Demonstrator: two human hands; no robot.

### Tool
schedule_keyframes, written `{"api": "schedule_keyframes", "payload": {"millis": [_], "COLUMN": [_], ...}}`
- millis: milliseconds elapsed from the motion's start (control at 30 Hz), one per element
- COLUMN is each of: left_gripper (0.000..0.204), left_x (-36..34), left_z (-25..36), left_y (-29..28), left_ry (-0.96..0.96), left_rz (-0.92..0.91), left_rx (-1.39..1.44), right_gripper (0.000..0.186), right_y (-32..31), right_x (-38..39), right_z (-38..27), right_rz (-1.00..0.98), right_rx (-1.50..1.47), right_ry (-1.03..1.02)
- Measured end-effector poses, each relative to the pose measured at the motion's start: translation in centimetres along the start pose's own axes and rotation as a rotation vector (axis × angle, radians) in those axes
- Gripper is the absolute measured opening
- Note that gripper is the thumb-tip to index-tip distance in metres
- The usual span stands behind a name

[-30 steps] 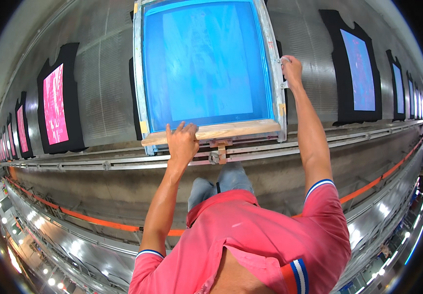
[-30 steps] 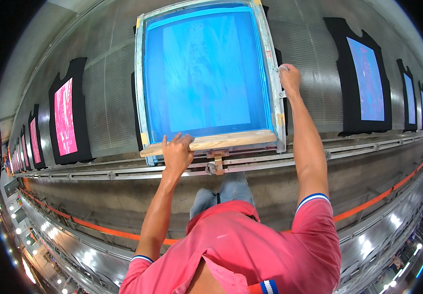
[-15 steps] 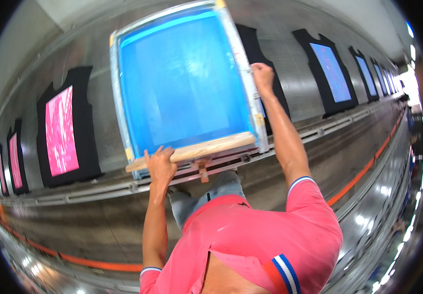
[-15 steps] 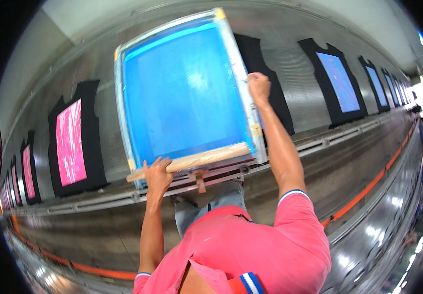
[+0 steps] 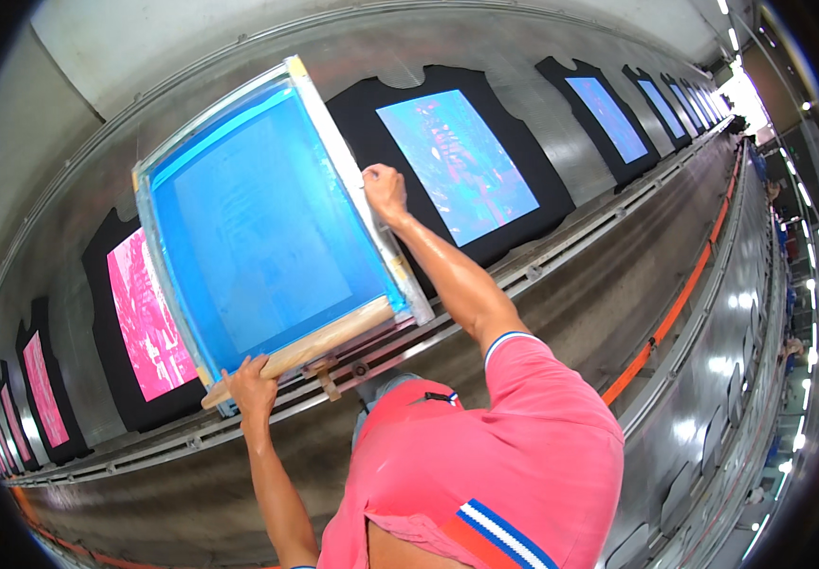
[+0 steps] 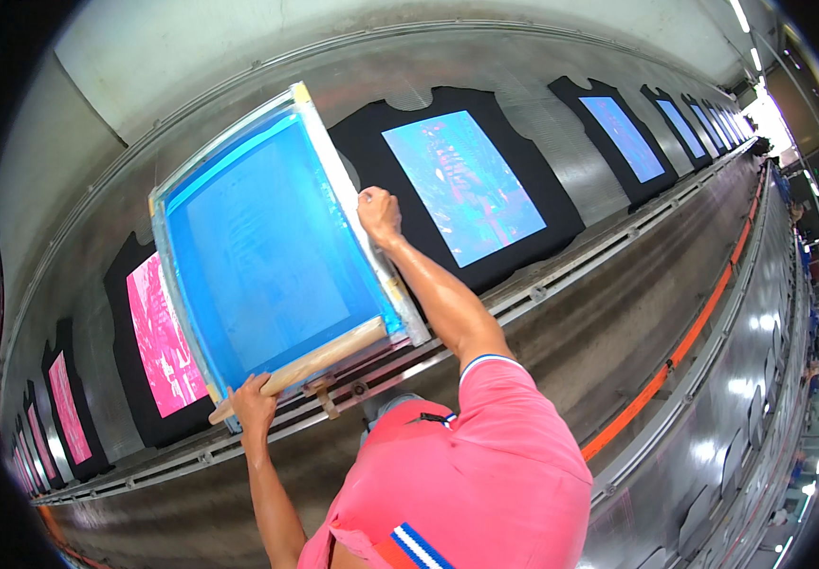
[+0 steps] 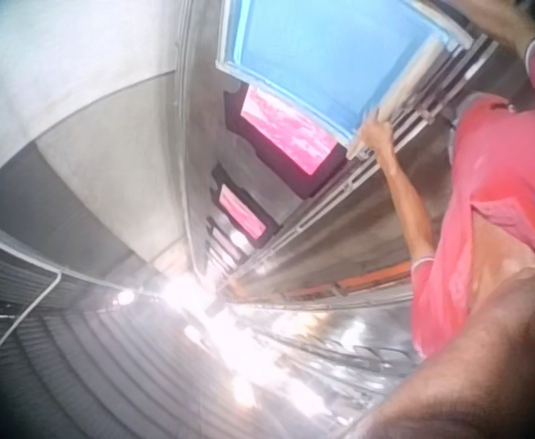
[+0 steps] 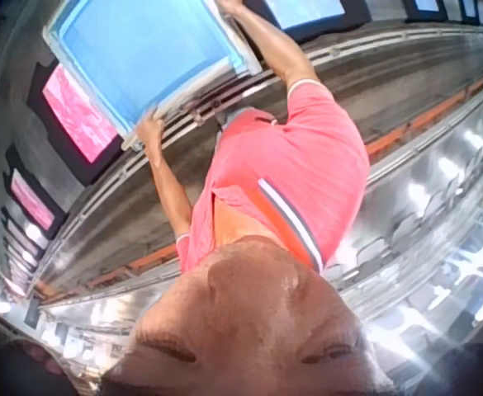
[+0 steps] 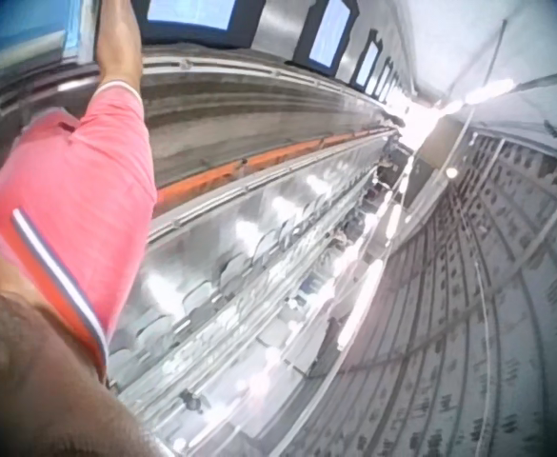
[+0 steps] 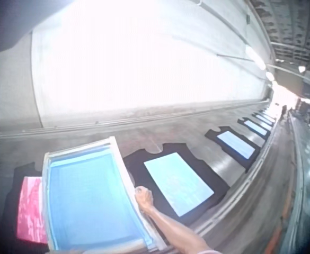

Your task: The person performs screen printing on a series of black t-shirts moving along a conveyor belt. They use a squeegee to pull blue ink across a screen frame, then lift the frame to reveal the printed design before moving to the next shirt.

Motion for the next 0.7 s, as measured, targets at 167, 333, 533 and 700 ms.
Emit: {"api": "schedule_keyframes", "payload": {"millis": [167, 333, 533, 700], "left_gripper": [0.034, 0.038, 0.037, 0.038], "left_x": [0.0, 0.8, -0.4, -1.2], "left_z": [-7.1, -15.2, -18.3, -17.8], "left_y": [-4.6, -6.9, -8.7, -9.6], "left_ry": [-0.047, -0.079, -0.102, -0.016], "left_rz": [0.016, 0.006, -0.115, -0.120], "left_rx": [-0.044, -0.070, -0.114, -0.113], "right_gripper": [0.025, 0.030, 0.030, 0.031], "right_y": [9.3, 14.1, 17.1, 18.3], "right_x": [4.3, 8.9, 12.0, 13.3], "right_z": [-4.3, -7.8, -7.2, -6.9], "right_rz": [-0.087, -0.126, -0.096, -0.148], "right_rx": [-0.074, -0.117, -0.139, -0.118], "right_ry": [0.034, 0.107, 0.133, 0.204]}}
Point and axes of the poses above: each hand's wrist, its own x-axis away from the middle knuckle, its own y-axis out of the palm, z = x × y, the point moved 10 cm from there along -x, towards the middle knuckle, and after that the axes turned 11 degrees about x, right-handed, at the moved point
